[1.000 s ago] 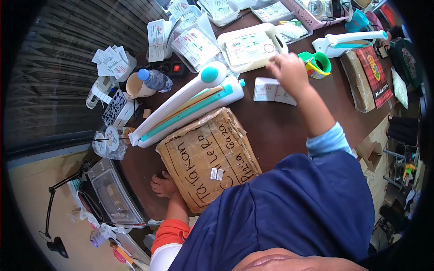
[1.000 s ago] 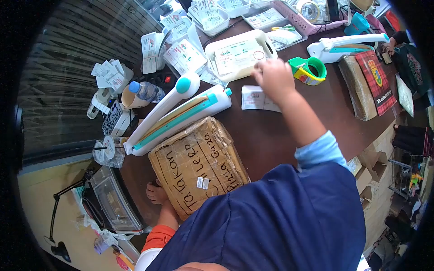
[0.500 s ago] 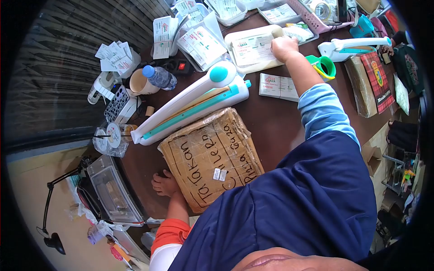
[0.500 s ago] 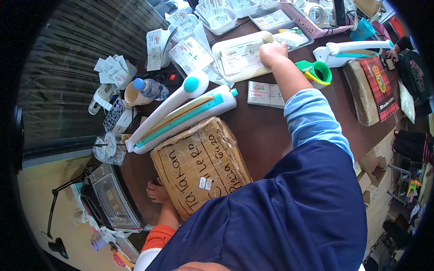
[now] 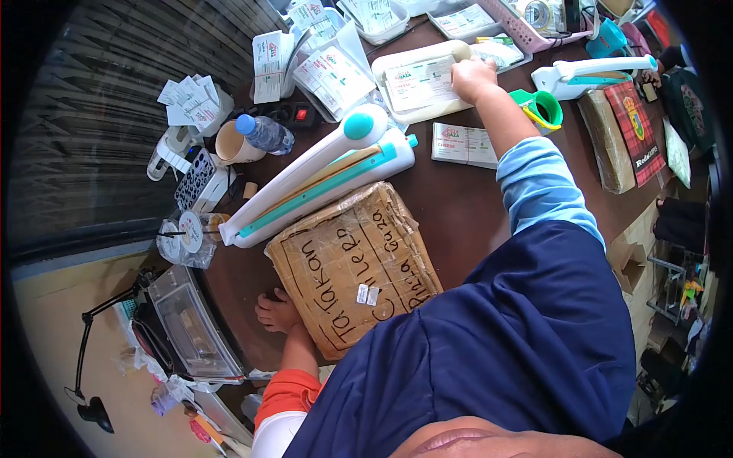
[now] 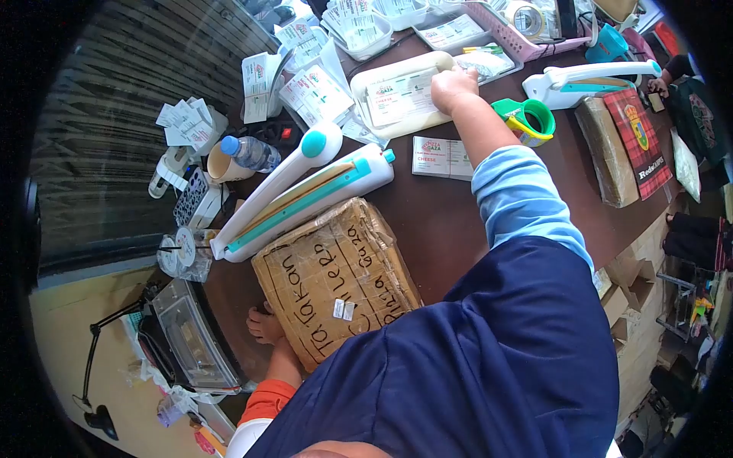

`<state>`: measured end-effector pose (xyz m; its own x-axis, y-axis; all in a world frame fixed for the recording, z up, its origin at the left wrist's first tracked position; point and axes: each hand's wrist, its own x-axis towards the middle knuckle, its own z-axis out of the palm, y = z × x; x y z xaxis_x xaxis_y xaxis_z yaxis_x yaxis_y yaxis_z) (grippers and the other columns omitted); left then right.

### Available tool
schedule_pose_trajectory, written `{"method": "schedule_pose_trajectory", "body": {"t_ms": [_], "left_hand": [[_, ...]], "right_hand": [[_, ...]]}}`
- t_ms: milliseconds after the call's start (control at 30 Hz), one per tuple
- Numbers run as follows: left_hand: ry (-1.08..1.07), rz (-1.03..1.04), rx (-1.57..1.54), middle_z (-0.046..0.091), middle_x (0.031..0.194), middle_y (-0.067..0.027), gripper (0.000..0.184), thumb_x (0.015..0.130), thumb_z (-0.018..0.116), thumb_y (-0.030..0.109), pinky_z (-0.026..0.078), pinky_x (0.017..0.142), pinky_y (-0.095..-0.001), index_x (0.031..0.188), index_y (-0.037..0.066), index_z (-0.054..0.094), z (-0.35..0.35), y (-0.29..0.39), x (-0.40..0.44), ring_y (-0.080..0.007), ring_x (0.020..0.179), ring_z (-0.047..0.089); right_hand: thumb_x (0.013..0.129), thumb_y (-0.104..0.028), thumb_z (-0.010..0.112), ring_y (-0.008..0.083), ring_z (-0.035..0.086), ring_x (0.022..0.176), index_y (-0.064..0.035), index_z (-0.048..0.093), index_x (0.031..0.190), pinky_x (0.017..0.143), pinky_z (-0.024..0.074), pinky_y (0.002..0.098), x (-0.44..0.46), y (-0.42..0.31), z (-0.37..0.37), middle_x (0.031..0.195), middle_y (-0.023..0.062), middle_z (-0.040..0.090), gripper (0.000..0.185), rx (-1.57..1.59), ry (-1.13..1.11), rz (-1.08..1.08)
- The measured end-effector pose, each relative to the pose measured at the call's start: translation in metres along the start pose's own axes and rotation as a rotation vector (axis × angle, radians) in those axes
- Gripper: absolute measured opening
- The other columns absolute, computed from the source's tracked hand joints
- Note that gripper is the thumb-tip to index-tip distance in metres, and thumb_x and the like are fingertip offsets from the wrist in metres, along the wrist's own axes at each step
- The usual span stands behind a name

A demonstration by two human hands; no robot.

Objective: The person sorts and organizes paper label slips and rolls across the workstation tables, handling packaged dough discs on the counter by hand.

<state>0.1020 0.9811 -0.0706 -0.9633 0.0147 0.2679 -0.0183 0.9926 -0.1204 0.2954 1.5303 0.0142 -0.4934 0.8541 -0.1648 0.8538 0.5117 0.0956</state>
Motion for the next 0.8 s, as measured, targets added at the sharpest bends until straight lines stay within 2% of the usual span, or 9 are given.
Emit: {"method": "schedule_pose_trajectory", "body": {"t_ms": [33,133,233,333,433,533,633,733,800], "left_hand": [[-0.016,-0.006,-0.007,0.042,0.120,-0.0100,0.048,0.082,0.051,0.046,0.032,0.089,-0.0503,0.118,0.016,0.042,0.000,0.000,0.001,-0.0303,0.115,0.038],[-0.020,-0.017,0.001,0.042,0.120,-0.0104,0.048,0.081,0.052,0.046,0.031,0.089,-0.0506,0.118,0.016,0.042,-0.003,0.002,0.000,-0.0307,0.115,0.038],[0.022,0.007,-0.016,0.042,0.119,-0.0110,0.048,0.081,0.053,0.046,0.031,0.089,-0.0506,0.117,0.015,0.043,0.001,0.000,0.000,-0.0312,0.114,0.038],[0.045,0.035,-0.027,0.042,0.119,-0.0115,0.048,0.081,0.054,0.045,0.031,0.089,-0.0505,0.116,0.015,0.044,0.001,-0.002,0.000,-0.0317,0.114,0.038],[0.017,0.019,-0.029,0.043,0.119,-0.0108,0.046,0.081,0.054,0.044,0.031,0.089,-0.0502,0.115,0.015,0.044,-0.002,0.000,0.000,-0.0315,0.113,0.039],[0.029,0.015,-0.036,0.043,0.119,-0.0099,0.045,0.081,0.054,0.043,0.031,0.089,-0.0496,0.115,0.015,0.044,-0.003,0.002,-0.001,-0.0309,0.113,0.039],[0.044,0.008,-0.029,0.044,0.118,-0.0094,0.044,0.081,0.054,0.043,0.032,0.089,-0.0491,0.114,0.015,0.045,-0.004,0.004,-0.002,-0.0304,0.112,0.039],[0.037,0.003,-0.024,0.045,0.117,-0.0093,0.043,0.081,0.054,0.042,0.032,0.088,-0.0491,0.113,0.016,0.045,-0.005,0.005,-0.002,-0.0303,0.112,0.040],[0.064,0.008,-0.028,0.045,0.116,-0.0091,0.043,0.080,0.055,0.042,0.033,0.087,-0.0490,0.113,0.015,0.045,-0.004,0.005,-0.003,-0.0303,0.111,0.041]], "right_hand": [[0.080,-0.021,0.053,0.0197,0.053,0.105,-0.0192,0.066,0.087,0.091,0.0314,0.0471,0.000,0.000,0.002,0.097,0.0033,0.064,0.015,-0.008,0.024,-0.007],[0.084,-0.022,0.052,0.0215,0.054,0.105,-0.0170,0.065,0.094,0.092,0.0325,0.0452,-0.009,0.004,-0.005,0.099,0.0050,0.064,0.018,0.092,0.080,-0.066],[0.082,-0.020,0.054,0.0247,0.059,0.091,-0.0136,0.064,0.085,0.085,0.0397,0.0402,-0.009,0.015,0.009,0.094,0.0081,0.064,0.013,0.471,0.363,-0.049],[0.080,-0.014,0.052,0.0282,0.059,0.080,-0.0074,0.063,0.080,0.077,0.0443,0.0368,-0.021,0.023,0.030,0.089,0.0115,0.063,0.013,1.054,0.601,-0.059],[0.082,-0.006,0.050,0.0119,0.055,0.069,-0.0022,0.060,0.085,0.064,0.0439,0.0239,-0.065,0.029,0.035,0.076,0.0050,0.060,0.011,1.239,0.519,0.000],[0.078,-0.016,0.058,0.0275,0.057,0.091,-0.0016,0.063,0.087,0.083,0.0431,0.0378,-0.095,0.039,0.049,0.095,0.0130,0.061,0.018,1.058,0.329,-0.079],[0.070,-0.030,0.070,0.0258,0.047,0.114,-0.0050,0.056,0.111,0.095,0.0352,0.0418,-0.129,0.037,0.052,0.117,0.0128,0.052,0.050,0.437,0.321,-0.168],[0.058,-0.042,0.078,0.0255,0.031,0.127,-0.0089,0.041,0.128,0.100,0.0282,0.0439,-0.141,0.030,0.041,0.132,0.0114,0.039,0.086,0.265,0.035,-0.184],[0.054,-0.043,0.079,0.0271,0.032,0.126,-0.0084,0.037,0.131,0.101,0.0291,0.0434,-0.137,0.029,0.047,0.131,0.0118,0.039,0.094,0.242,0.027,-0.191]]}}
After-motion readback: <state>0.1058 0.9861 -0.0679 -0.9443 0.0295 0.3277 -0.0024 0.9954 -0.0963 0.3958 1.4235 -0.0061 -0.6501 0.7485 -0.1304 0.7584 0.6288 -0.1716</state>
